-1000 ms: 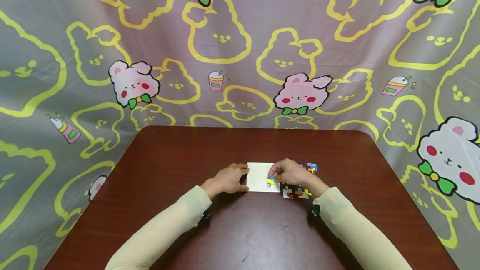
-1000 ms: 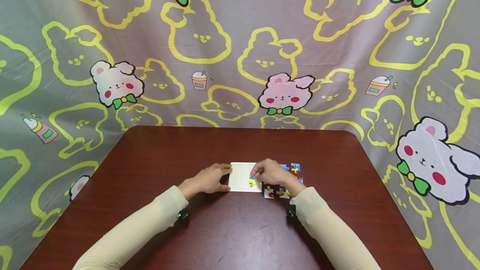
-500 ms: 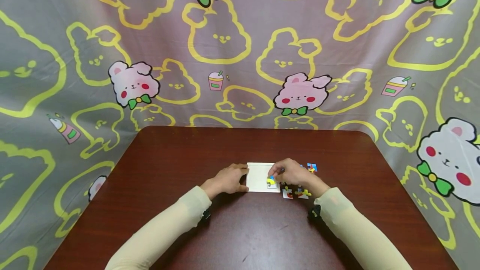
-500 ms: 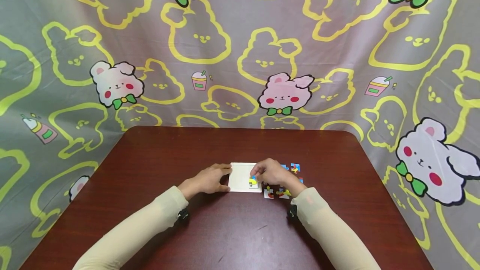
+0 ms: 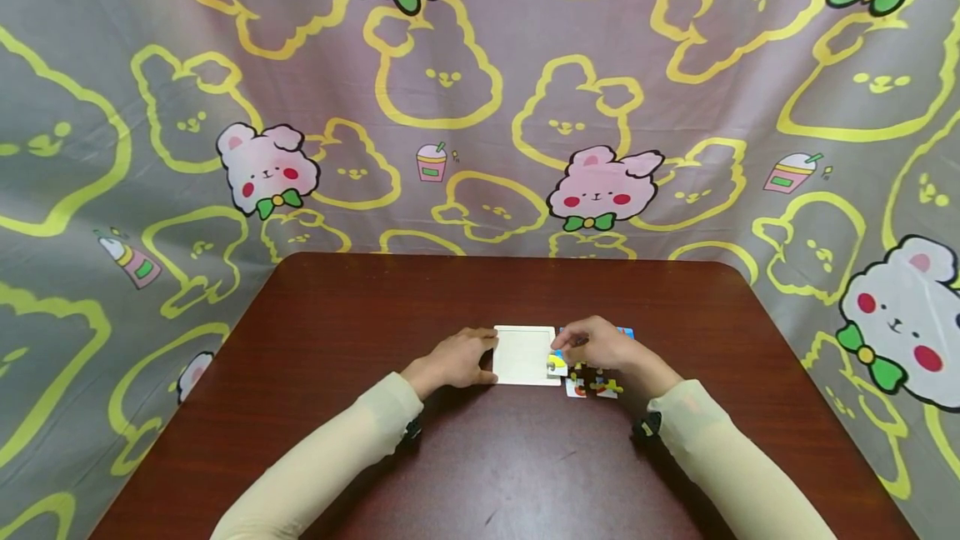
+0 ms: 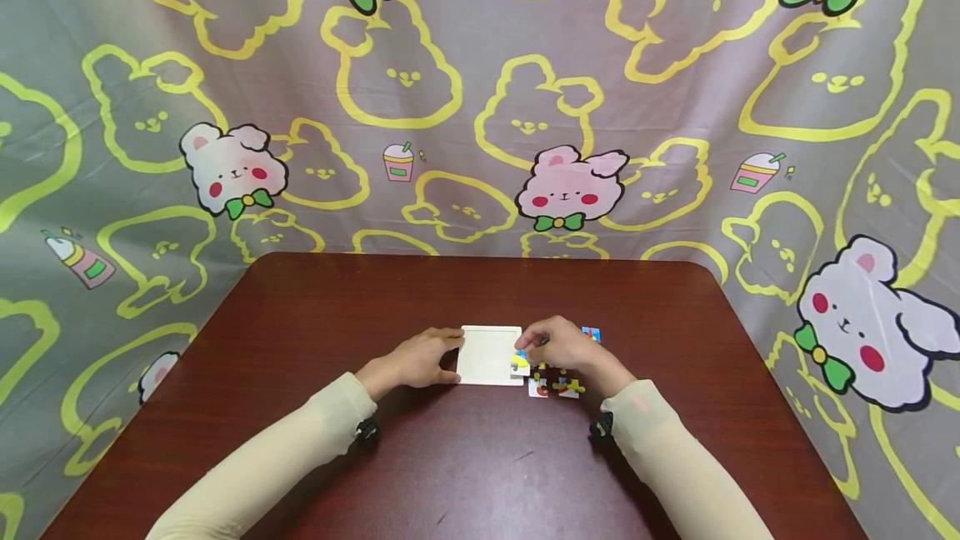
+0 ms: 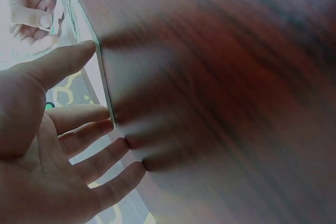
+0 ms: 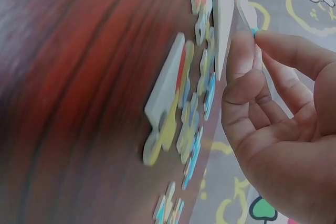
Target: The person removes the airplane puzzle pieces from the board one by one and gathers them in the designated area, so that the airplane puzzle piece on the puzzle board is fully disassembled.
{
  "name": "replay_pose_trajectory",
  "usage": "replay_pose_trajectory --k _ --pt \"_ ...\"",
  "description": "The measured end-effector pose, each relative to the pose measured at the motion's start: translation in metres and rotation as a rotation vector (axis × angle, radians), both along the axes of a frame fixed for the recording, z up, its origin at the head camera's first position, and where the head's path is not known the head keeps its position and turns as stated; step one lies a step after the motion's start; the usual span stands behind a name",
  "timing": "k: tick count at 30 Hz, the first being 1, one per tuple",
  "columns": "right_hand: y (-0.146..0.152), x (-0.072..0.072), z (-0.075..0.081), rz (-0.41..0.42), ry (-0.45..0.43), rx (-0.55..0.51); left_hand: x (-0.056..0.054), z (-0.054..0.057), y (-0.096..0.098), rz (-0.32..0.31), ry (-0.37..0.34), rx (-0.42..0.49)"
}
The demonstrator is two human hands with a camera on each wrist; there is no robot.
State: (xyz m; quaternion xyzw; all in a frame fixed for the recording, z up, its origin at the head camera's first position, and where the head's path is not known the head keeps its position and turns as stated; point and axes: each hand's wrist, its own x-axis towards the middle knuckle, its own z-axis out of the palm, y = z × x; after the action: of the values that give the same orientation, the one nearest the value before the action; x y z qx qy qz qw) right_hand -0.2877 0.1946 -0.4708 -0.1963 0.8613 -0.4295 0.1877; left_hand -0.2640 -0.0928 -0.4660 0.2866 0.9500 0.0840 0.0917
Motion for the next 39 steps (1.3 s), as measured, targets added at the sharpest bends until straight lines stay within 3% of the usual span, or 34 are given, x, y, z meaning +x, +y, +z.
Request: replay_pose_trajectory --k 9,22,39 --pt "0.020 0.002 0.005 0.015 0.000 0.025 -0.001 -0.001 -0.001 0.009 -0.016 0.005" --pt "0.052 0.008 0.009 -0.002 -0.076 0.026 -0.001 0.000 -0.001 0.006 -0.015 0.007" --pt "0.089 0.013 0.003 -0.016 -0.079 0.060 0.000 0.002 -0.001 0.009 -0.009 -0.002"
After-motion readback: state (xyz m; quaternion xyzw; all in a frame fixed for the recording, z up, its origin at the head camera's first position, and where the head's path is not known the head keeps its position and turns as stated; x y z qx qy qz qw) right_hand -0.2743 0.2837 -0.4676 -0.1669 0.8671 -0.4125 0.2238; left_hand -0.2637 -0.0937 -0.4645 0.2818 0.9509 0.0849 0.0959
